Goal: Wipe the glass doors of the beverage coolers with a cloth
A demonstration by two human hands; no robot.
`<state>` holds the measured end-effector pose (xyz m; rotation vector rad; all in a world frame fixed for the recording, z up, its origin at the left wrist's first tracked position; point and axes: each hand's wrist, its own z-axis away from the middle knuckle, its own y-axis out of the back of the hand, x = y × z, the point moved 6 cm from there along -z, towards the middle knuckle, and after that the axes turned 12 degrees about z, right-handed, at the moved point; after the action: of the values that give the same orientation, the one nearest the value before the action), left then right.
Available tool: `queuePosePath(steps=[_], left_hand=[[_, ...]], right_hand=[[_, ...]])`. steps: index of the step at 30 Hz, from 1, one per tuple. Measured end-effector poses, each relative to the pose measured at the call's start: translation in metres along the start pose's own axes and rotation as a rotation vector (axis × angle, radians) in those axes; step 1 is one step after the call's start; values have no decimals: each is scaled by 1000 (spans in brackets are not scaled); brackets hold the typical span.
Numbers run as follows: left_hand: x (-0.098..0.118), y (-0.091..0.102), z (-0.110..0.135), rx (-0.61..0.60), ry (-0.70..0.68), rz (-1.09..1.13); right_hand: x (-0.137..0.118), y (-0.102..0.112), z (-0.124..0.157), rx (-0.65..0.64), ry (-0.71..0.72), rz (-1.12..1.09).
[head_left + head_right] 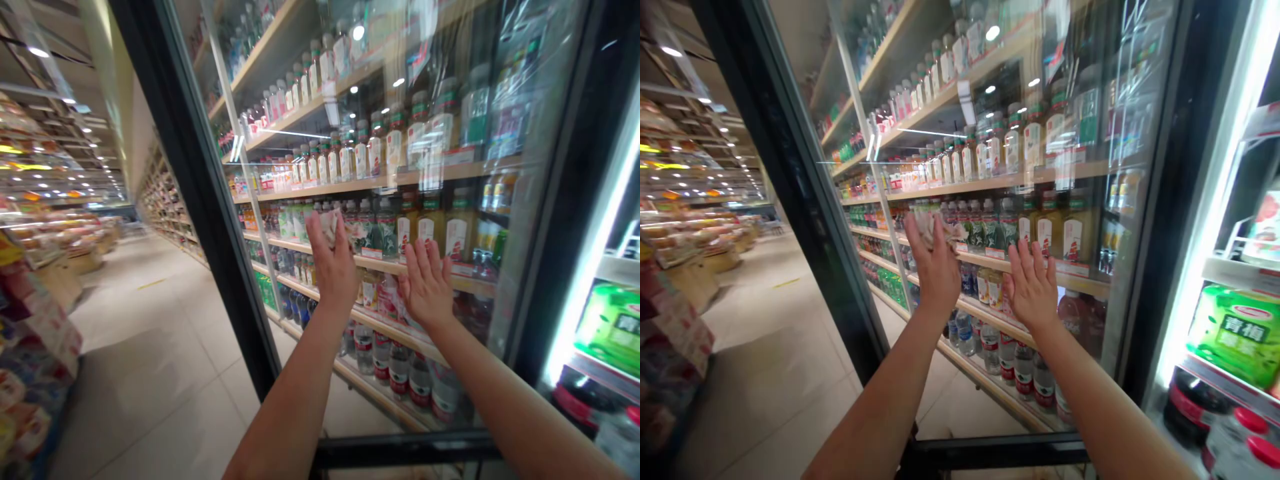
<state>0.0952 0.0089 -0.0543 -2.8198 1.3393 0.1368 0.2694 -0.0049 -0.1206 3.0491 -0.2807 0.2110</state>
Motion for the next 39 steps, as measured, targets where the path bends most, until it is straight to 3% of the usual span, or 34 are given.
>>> queuePosePath(steps=[2, 5, 7, 12, 18, 23, 25, 27, 30, 32, 36, 39], left_hand=[[9, -5, -3, -9, -49, 60], [34, -22, 7, -198, -265, 129], [40, -27, 4, -287, -329, 125], [24, -16, -31, -122, -171, 7], [40, -27, -17, -239, -431, 42], [6, -5, -56, -63, -208, -49], [5, 0, -44, 2, -126, -78], [16, -3, -13, -15, -115, -67], [34, -14, 29, -186, -241, -30], [28, -9, 32, -197, -240, -42], [-14, 22, 11, -7, -19, -115], [-18, 30, 32, -30, -41, -103]], right_hand=[[0, -1, 1, -9, -20, -7], [-1, -2, 3, -21, -27, -30], [-2, -2, 4, -19, -26, -43], [-3, 0, 4, 16, -23, -26], [-4, 1, 5, 43, -22, -19], [-3, 1, 5, 28, -27, -5], [-4, 1, 5, 29, -26, -3], [-3, 1, 6, 33, -26, 6], [-2, 1, 7, 32, -26, 15], [-1, 0, 8, 24, -31, 11], [0, -2, 8, 7, -48, 4], [-1, -3, 10, 6, -48, 18]])
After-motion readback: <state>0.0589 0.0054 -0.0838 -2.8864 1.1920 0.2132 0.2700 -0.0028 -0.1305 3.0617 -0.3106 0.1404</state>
